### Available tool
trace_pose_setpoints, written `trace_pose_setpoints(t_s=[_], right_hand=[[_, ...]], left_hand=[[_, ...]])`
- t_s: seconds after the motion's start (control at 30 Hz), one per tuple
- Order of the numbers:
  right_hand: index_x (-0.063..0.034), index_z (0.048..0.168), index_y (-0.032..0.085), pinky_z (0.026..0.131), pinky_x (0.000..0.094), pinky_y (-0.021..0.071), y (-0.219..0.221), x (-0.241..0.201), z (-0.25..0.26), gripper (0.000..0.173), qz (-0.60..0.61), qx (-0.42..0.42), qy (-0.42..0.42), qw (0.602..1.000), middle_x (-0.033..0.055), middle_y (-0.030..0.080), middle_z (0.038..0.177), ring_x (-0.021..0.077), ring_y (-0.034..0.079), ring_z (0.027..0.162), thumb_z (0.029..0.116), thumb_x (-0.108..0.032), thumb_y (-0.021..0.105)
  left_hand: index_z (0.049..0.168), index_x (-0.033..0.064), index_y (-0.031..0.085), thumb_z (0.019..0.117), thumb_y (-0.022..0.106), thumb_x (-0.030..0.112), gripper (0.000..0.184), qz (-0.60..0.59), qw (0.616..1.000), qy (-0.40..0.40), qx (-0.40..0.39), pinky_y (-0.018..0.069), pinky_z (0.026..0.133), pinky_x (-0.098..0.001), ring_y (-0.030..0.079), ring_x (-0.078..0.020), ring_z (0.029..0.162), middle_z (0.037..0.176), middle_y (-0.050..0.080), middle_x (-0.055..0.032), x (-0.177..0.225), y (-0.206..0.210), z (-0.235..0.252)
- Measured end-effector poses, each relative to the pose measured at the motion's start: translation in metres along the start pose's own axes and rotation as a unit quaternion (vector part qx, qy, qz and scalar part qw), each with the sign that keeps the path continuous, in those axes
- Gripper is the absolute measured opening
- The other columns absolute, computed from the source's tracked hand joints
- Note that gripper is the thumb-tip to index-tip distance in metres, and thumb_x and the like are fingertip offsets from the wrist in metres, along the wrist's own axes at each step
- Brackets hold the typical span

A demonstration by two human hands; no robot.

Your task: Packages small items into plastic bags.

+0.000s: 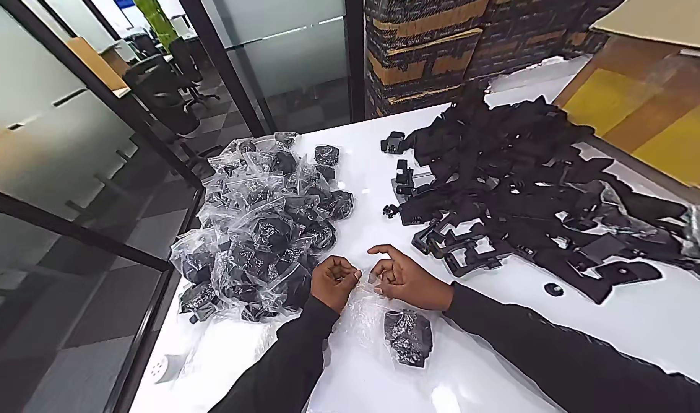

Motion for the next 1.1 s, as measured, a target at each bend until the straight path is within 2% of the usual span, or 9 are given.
trace_pose_setpoints(t_s=[0.1,0.2,0.3,0.37,0.47,0.67,0.77,0.87,1.1], right_hand=[[-0.0103,0.146,0.035,0.058,0.0244,0.0548,-0.0011,-0.0009,0.0006,0.068,-0.001,-0.020,0.008,1.000,0.0040,0.068,0.102,0.0074,0.060,0.061,0.0880,-0.002,0.071],[-0.0074,0.143,0.040,0.061,0.0253,0.0567,-0.0009,-0.0003,0.0017,0.060,0.003,-0.026,0.000,1.000,0.0036,0.068,0.097,0.0085,0.064,0.065,0.0915,-0.007,0.071],[-0.0053,0.131,0.053,0.060,0.0244,0.0560,0.0008,0.0003,0.0018,0.040,0.000,-0.009,0.000,1.000,0.0002,0.067,0.085,0.0075,0.064,0.064,0.0948,-0.010,0.069],[-0.0054,0.125,0.057,0.059,0.0235,0.0556,0.0007,0.0006,0.0012,0.032,0.001,0.004,-0.003,1.000,-0.0019,0.067,0.081,0.0061,0.063,0.062,0.0946,-0.008,0.068],[-0.0050,0.123,0.057,0.059,0.0238,0.0560,-0.0007,0.0020,0.0003,0.031,0.001,0.014,-0.009,1.000,-0.0017,0.068,0.083,0.0064,0.063,0.063,0.0937,-0.007,0.068],[-0.0048,0.119,0.060,0.059,0.0240,0.0565,-0.0008,0.0037,0.0003,0.026,0.003,0.025,0.000,1.000,-0.0012,0.069,0.084,0.0067,0.065,0.064,0.0943,-0.007,0.068],[-0.0046,0.107,0.064,0.062,0.0258,0.0596,-0.0014,0.0043,0.0005,0.011,0.010,0.037,0.010,0.999,-0.0008,0.070,0.080,0.0081,0.068,0.065,0.0970,-0.009,0.064],[-0.0042,0.099,0.067,0.061,0.0257,0.0596,-0.0018,0.0046,0.0012,0.007,0.006,0.043,0.007,0.999,-0.0008,0.070,0.076,0.0078,0.067,0.063,0.0981,-0.010,0.063],[-0.0044,0.098,0.068,0.061,0.0246,0.0591,0.0001,0.0042,0.0012,0.007,0.002,0.039,0.010,0.999,-0.0018,0.070,0.074,0.0067,0.067,0.062,0.0983,-0.009,0.063]], left_hand=[[0.101,-0.0034,0.062,0.0835,0.075,-0.005,0.022,-0.009,1.000,-0.010,-0.024,0.0619,0.067,-0.0289,0.072,-0.0134,0.069,0.083,0.074,-0.0085,-0.0010,0.0018,0.0008],[0.110,-0.0040,0.059,0.0844,0.074,-0.005,0.030,-0.021,0.998,-0.013,-0.061,0.0597,0.063,-0.0275,0.070,-0.0121,0.066,0.085,0.075,-0.0077,-0.0011,0.0036,0.0010],[0.111,-0.0040,0.058,0.0839,0.075,-0.006,0.032,-0.026,0.997,-0.011,-0.071,0.0596,0.063,-0.0270,0.071,-0.0120,0.066,0.085,0.076,-0.0078,-0.0004,0.0057,0.0004],[0.111,-0.0043,0.059,0.0842,0.075,-0.005,0.032,-0.030,0.997,-0.012,-0.072,0.0598,0.064,-0.0270,0.071,-0.0121,0.067,0.085,0.076,-0.0080,-0.0003,0.0059,0.0005],[0.112,-0.0061,0.060,0.0833,0.075,-0.006,0.032,-0.037,0.995,-0.013,-0.096,0.0625,0.069,-0.0293,0.074,-0.0139,0.072,0.088,0.077,-0.0089,-0.0012,0.0051,-0.0002],[0.112,-0.0051,0.059,0.0819,0.074,-0.008,0.034,-0.029,0.993,-0.041,-0.109,0.0623,0.068,-0.0299,0.073,-0.0143,0.069,0.085,0.076,-0.0083,-0.0015,0.0061,-0.0011],[0.112,-0.0044,0.059,0.0814,0.076,-0.006,0.035,-0.015,0.993,-0.040,-0.110,0.0622,0.069,-0.0299,0.073,-0.0136,0.071,0.086,0.075,-0.0072,-0.0025,0.0073,-0.0012],[0.111,-0.0045,0.059,0.0813,0.076,-0.006,0.035,-0.018,0.993,-0.039,-0.111,0.0623,0.069,-0.0295,0.073,-0.0136,0.071,0.086,0.076,-0.0075,-0.0023,0.0080,-0.0012],[0.110,-0.0055,0.060,0.0831,0.075,-0.005,0.031,-0.018,0.993,-0.039,-0.106,0.0621,0.070,-0.0293,0.073,-0.0132,0.072,0.086,0.077,-0.0082,-0.0021,0.0070,-0.0010]])
Point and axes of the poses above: each hand's wrist, its own z-axis towards the middle knuckle, its own y-axis out of the palm, x = y × z, the point moved 4 cm from there along z, towards the middle knuckle
